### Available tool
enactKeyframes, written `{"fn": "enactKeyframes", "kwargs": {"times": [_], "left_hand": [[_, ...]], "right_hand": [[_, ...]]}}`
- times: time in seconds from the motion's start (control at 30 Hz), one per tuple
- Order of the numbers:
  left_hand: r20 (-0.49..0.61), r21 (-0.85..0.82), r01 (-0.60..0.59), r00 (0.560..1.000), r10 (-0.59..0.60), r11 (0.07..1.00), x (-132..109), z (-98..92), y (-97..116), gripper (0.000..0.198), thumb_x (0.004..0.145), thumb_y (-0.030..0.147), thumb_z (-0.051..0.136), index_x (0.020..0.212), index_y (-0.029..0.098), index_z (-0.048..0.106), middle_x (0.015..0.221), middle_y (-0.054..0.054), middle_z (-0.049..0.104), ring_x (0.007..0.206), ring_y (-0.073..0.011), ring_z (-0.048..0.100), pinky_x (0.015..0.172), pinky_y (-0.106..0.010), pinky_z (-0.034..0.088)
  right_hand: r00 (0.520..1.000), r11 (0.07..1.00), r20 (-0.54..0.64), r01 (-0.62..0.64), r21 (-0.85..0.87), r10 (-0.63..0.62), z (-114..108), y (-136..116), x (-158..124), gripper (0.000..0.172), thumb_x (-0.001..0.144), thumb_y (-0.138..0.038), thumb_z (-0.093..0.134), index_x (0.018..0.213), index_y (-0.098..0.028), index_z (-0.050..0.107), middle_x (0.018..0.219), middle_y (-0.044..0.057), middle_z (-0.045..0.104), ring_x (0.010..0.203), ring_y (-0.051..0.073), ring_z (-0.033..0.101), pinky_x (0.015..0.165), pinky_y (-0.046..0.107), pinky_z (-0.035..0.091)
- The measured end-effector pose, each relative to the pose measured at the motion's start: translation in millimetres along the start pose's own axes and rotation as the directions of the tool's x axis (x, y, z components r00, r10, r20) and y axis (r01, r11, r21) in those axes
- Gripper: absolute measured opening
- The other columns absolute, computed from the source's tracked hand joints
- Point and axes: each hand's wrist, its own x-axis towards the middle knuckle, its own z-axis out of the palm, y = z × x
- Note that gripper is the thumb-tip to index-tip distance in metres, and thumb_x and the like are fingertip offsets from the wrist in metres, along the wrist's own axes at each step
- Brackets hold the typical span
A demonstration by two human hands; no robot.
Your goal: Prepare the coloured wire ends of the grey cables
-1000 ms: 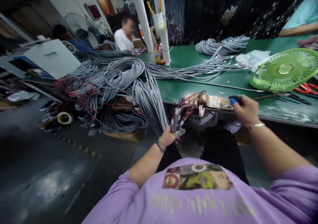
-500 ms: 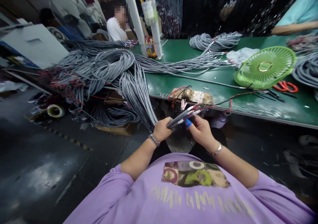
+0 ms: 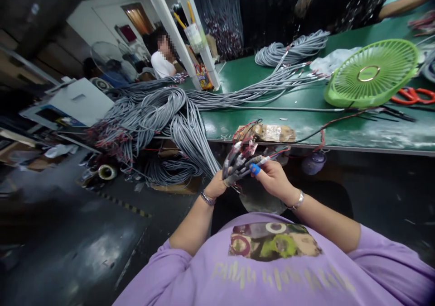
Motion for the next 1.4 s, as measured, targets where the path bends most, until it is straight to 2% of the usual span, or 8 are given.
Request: {"fn": "enactKeyframes", "kwargs": {"times": [0.2, 0.4, 0.53, 0.63, 0.93, 1.1, 1.2, 1.4], "left_hand": [[-0.103, -0.058, -0.080, 0.992, 0.074, 0.995, -2.8, 1.6, -8.6, 0.041, 0.070, 0.053, 0.075, 0.072, 0.014, 0.062, 0.062, 0.000, 0.057, 0.059, -0.0108, 0.050, 0.057, -0.024, 0.042], [-0.219, -0.170, -0.116, 0.973, 0.078, 0.979, -2.0, 2.7, -9.1, 0.041, 0.075, 0.054, 0.071, 0.073, 0.014, 0.064, 0.057, 0.000, 0.058, 0.056, -0.0116, 0.053, 0.059, -0.026, 0.045], [-0.121, -0.150, -0.103, 0.989, 0.085, 0.983, -2.2, 0.1, -9.7, 0.039, 0.072, 0.050, 0.076, 0.077, 0.013, 0.066, 0.065, -0.001, 0.062, 0.062, -0.0125, 0.056, 0.064, -0.026, 0.047], [-0.024, -0.105, -0.077, 0.997, 0.075, 0.992, -1.4, -0.1, -11.1, 0.037, 0.072, 0.047, 0.076, 0.081, 0.013, 0.068, 0.071, -0.002, 0.064, 0.069, -0.0150, 0.060, 0.072, -0.028, 0.049], [-0.008, -0.077, -0.180, 0.984, 0.180, 0.981, 2.3, 6.7, -16.0, 0.040, 0.079, 0.045, 0.071, 0.105, 0.014, 0.072, 0.101, -0.010, 0.073, 0.098, -0.0245, 0.066, 0.095, -0.039, 0.049], [-0.028, 0.156, -0.174, 0.983, 0.180, 0.972, 0.2, 9.0, -23.3, 0.051, 0.076, 0.046, 0.073, 0.117, 0.016, 0.068, 0.111, -0.010, 0.071, 0.108, -0.0277, 0.063, 0.100, -0.042, 0.046], [0.024, 0.183, -0.160, 0.987, 0.159, 0.970, -0.8, 9.5, -23.5, 0.059, 0.078, 0.050, 0.069, 0.124, 0.014, 0.064, 0.112, -0.010, 0.071, 0.107, -0.0281, 0.063, 0.098, -0.042, 0.047], [0.088, 0.220, -0.188, 0.981, 0.173, 0.957, 0.4, 8.7, -22.5, 0.066, 0.079, 0.068, 0.057, 0.115, 0.013, 0.065, 0.103, -0.010, 0.071, 0.099, -0.0280, 0.065, 0.089, -0.038, 0.050]], "right_hand": [[0.993, 0.990, 0.065, 0.100, -0.096, -0.095, -0.1, 0.4, 0.8, 0.028, 0.094, -0.037, 0.048, 0.076, -0.020, 0.062, 0.066, 0.002, 0.062, 0.059, 0.013, 0.054, 0.060, 0.026, 0.044], [0.945, 0.938, 0.328, 0.121, -0.326, -0.008, 19.3, 18.0, -7.3, 0.021, 0.089, -0.028, 0.051, 0.072, -0.019, 0.059, 0.067, 0.003, 0.061, 0.059, 0.014, 0.053, 0.060, 0.026, 0.041], [0.979, 0.970, 0.185, -0.044, -0.239, 0.090, 27.8, 31.7, -7.6, 0.018, 0.090, -0.030, 0.050, 0.087, -0.017, 0.062, 0.075, 0.006, 0.067, 0.064, 0.017, 0.058, 0.064, 0.029, 0.047], [0.985, 0.993, 0.160, -0.049, -0.104, 0.066, 27.3, 34.0, -0.3, 0.020, 0.089, -0.034, 0.054, 0.095, -0.017, 0.063, 0.085, 0.007, 0.071, 0.072, 0.019, 0.063, 0.072, 0.032, 0.051], [0.999, 0.989, 0.038, 0.042, -0.145, -0.036, 23.5, 28.9, 8.0, 0.028, 0.092, -0.030, 0.048, 0.071, -0.018, 0.061, 0.069, 0.004, 0.067, 0.062, 0.016, 0.060, 0.062, 0.028, 0.047], [0.989, 0.975, 0.127, 0.102, -0.195, -0.078, 18.9, 26.7, 9.0, 0.019, 0.091, -0.033, 0.051, 0.082, -0.019, 0.060, 0.075, 0.006, 0.068, 0.065, 0.018, 0.061, 0.065, 0.031, 0.048], [0.983, 0.986, 0.174, 0.090, -0.143, -0.065, 18.4, 28.7, 8.4, 0.018, 0.090, -0.035, 0.055, 0.098, -0.018, 0.057, 0.084, 0.007, 0.068, 0.070, 0.019, 0.063, 0.066, 0.032, 0.051], [0.958, 0.983, 0.250, 0.164, -0.088, -0.138, 16.7, 29.6, 4.6, 0.030, 0.090, -0.046, 0.053, 0.097, -0.017, 0.059, 0.086, 0.008, 0.065, 0.072, 0.019, 0.058, 0.067, 0.032, 0.050]]}}
